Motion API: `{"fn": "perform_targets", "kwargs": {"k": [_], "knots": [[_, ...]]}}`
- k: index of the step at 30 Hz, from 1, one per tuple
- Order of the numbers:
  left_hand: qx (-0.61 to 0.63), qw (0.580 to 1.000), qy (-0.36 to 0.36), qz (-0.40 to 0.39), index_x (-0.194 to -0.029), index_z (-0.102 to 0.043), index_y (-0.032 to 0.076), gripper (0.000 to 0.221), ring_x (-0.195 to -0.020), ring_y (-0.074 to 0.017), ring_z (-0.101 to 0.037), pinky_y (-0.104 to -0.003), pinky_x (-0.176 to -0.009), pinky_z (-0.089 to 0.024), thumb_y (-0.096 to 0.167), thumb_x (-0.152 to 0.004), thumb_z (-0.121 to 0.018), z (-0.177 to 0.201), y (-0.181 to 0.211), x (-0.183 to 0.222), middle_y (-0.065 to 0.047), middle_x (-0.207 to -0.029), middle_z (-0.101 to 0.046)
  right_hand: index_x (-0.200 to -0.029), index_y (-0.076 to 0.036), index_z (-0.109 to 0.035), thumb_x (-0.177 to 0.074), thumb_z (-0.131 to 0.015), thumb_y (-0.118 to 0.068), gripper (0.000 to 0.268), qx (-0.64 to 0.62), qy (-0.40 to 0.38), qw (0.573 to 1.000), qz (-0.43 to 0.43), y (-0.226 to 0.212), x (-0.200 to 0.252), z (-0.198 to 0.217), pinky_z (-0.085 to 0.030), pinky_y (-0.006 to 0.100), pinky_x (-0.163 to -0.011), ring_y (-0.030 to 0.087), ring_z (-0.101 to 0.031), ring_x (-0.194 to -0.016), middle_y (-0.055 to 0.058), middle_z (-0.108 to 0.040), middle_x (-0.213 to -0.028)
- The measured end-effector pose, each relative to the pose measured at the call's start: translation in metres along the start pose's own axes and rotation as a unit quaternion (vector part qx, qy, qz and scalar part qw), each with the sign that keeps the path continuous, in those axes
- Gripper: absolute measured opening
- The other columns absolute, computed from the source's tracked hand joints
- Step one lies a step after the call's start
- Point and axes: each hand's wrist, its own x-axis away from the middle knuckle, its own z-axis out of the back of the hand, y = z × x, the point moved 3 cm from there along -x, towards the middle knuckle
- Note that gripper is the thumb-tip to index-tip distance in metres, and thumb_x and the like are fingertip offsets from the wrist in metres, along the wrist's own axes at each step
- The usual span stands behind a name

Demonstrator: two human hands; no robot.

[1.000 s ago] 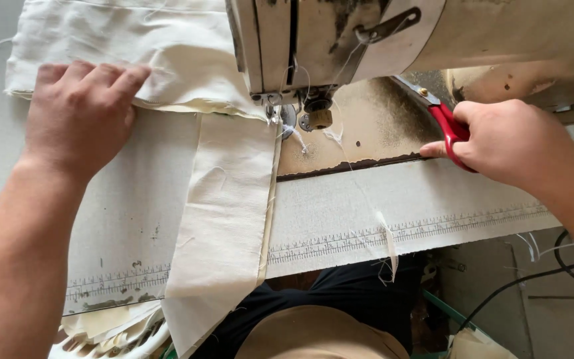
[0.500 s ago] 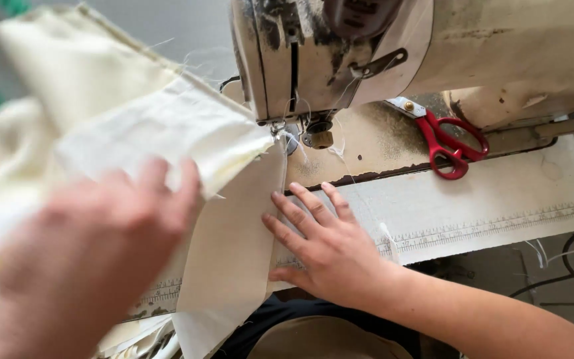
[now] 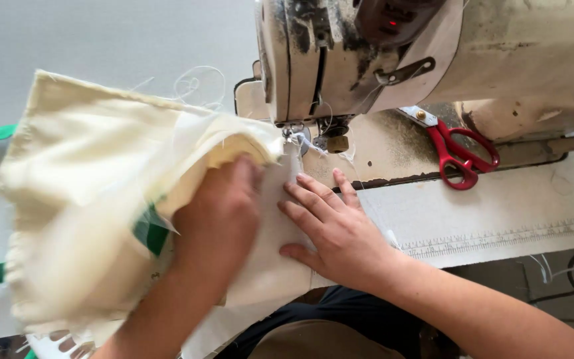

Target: Sewing components of a tote bag using an industrial sewing machine and trimming excess thread with scissors.

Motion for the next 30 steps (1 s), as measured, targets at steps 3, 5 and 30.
{"fn": "perform_targets", "kwargs": {"k": [3, 5, 30], "knots": [[-0.013, 0.906, 0.327, -0.268, -0.079, -0.042, 0.007, 0.019, -0.056, -0.0245, -0.042, -0.039, -0.06, -0.034, 0.012, -0.095, -0.036, 0.001, -0.019, -0.031, -0.007, -0.059, -0.041, -0.108, -0.008, -0.058, -0.083, -0.057, -0.044, 0.043, -0.003, -0.004, 1.0, 0.021, 0.002, -0.004, 0.005, -0.022, 0.058, -0.1, 0.029, -0.043, -0.122, 0.013, -0.049, -0.127], [0.048, 0.929, 0.256, -0.264, -0.086, -0.045, 0.008, 0.011, -0.067, -0.0225, -0.043, -0.037, -0.069, -0.033, 0.017, -0.091, -0.041, -0.004, -0.042, -0.064, -0.005, -0.071, -0.044, -0.106, -0.01, -0.058, -0.083, -0.057, -0.045, 0.043, 0.001, -0.001, 1.0, 0.026, 0.002, -0.005, 0.005, -0.023, 0.055, -0.099, 0.029, -0.044, -0.121, 0.012, -0.049, -0.126], [-0.385, 0.592, 0.453, -0.544, -0.092, -0.064, 0.028, 0.026, -0.145, -0.028, -0.044, -0.048, -0.125, 0.001, 0.022, -0.114, -0.076, 0.064, -0.034, -0.067, 0.007, -0.141, -0.071, -0.127, -0.013, -0.036, -0.053, -0.068, -0.077, 0.104, 0.027, -0.104, 0.993, -0.043, 0.027, -0.014, -0.01, -0.004, 0.064, -0.1, 0.026, -0.014, -0.136, 0.003, -0.024, -0.146]]}}
